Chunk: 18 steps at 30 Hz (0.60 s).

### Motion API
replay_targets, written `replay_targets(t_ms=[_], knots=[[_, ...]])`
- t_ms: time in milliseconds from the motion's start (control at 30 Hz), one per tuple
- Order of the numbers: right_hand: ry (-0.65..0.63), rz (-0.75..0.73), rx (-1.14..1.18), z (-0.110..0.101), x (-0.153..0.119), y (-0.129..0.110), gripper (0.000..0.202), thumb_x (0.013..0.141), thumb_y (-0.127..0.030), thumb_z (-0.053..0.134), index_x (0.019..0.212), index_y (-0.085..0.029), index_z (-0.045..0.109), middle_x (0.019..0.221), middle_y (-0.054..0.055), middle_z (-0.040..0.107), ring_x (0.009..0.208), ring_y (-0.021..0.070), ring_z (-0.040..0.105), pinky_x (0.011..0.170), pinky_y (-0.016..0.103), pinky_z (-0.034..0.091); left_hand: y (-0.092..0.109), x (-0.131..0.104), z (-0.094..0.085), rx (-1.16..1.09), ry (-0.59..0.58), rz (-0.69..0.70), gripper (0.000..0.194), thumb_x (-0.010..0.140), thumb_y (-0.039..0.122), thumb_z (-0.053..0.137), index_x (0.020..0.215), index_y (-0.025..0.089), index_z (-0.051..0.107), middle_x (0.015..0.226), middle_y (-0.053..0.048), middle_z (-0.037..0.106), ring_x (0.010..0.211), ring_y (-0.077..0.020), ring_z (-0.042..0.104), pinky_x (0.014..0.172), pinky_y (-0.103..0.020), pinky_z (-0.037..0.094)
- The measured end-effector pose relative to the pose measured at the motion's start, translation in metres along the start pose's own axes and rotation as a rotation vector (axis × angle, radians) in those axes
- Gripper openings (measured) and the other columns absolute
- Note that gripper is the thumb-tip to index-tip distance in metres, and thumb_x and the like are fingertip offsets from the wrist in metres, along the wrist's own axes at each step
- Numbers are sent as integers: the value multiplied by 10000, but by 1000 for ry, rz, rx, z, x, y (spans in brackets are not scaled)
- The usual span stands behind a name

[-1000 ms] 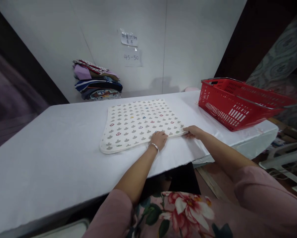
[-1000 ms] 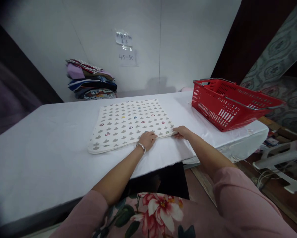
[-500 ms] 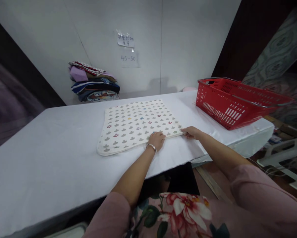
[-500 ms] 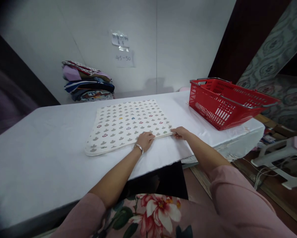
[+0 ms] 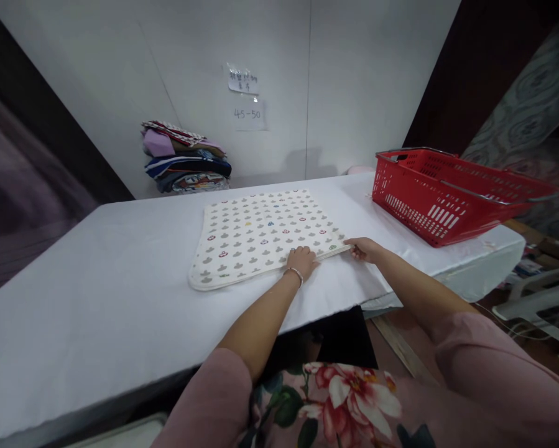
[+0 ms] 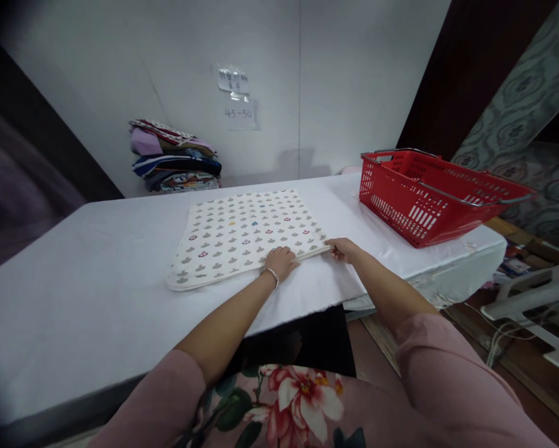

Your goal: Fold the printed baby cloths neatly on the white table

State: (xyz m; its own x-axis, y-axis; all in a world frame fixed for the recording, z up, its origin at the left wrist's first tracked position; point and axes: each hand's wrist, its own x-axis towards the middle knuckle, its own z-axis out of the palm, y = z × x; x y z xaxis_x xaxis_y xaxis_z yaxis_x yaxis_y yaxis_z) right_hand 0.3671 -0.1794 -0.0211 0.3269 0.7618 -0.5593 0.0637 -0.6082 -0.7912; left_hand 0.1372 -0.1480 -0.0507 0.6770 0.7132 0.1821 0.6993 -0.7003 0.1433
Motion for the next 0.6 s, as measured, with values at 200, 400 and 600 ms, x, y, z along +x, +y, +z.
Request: replay_targets(t_ms=[200, 400, 600], knots=[[-2, -35, 3, -1, -8, -10, 232, 835, -296, 559, 642, -199, 474, 484, -28, 482, 450, 66, 423, 476, 186, 350, 18, 19, 16, -11, 13, -109, 326, 823, 435, 588, 981, 151, 611, 1033, -146, 582, 1012, -314, 505, 852, -501, 421], [28, -38, -34, -1, -7, -9, 229, 815, -288, 565, 630, -189, 476, 495, -26, 483, 454, 62, 417, 473, 187, 335, 17, 30, 31, -67, 54, -137, 244, 919, 240, 388, 1026, 183, 600, 1003, -164, 576, 1024, -316, 500, 820, -509, 417], [29, -88, -144, -14, -15, -1, 245, 796, -328, 549, 593, -227, 454, 494, 20, 483, 434, 96, 426, 453, 237, 347, 31, 23, 12, -35, -162, -60, 317, 889, 109, 366, 1073, 174, 617, 1056, -194, 592, 1009, -284, 540, 778, -436, 460]])
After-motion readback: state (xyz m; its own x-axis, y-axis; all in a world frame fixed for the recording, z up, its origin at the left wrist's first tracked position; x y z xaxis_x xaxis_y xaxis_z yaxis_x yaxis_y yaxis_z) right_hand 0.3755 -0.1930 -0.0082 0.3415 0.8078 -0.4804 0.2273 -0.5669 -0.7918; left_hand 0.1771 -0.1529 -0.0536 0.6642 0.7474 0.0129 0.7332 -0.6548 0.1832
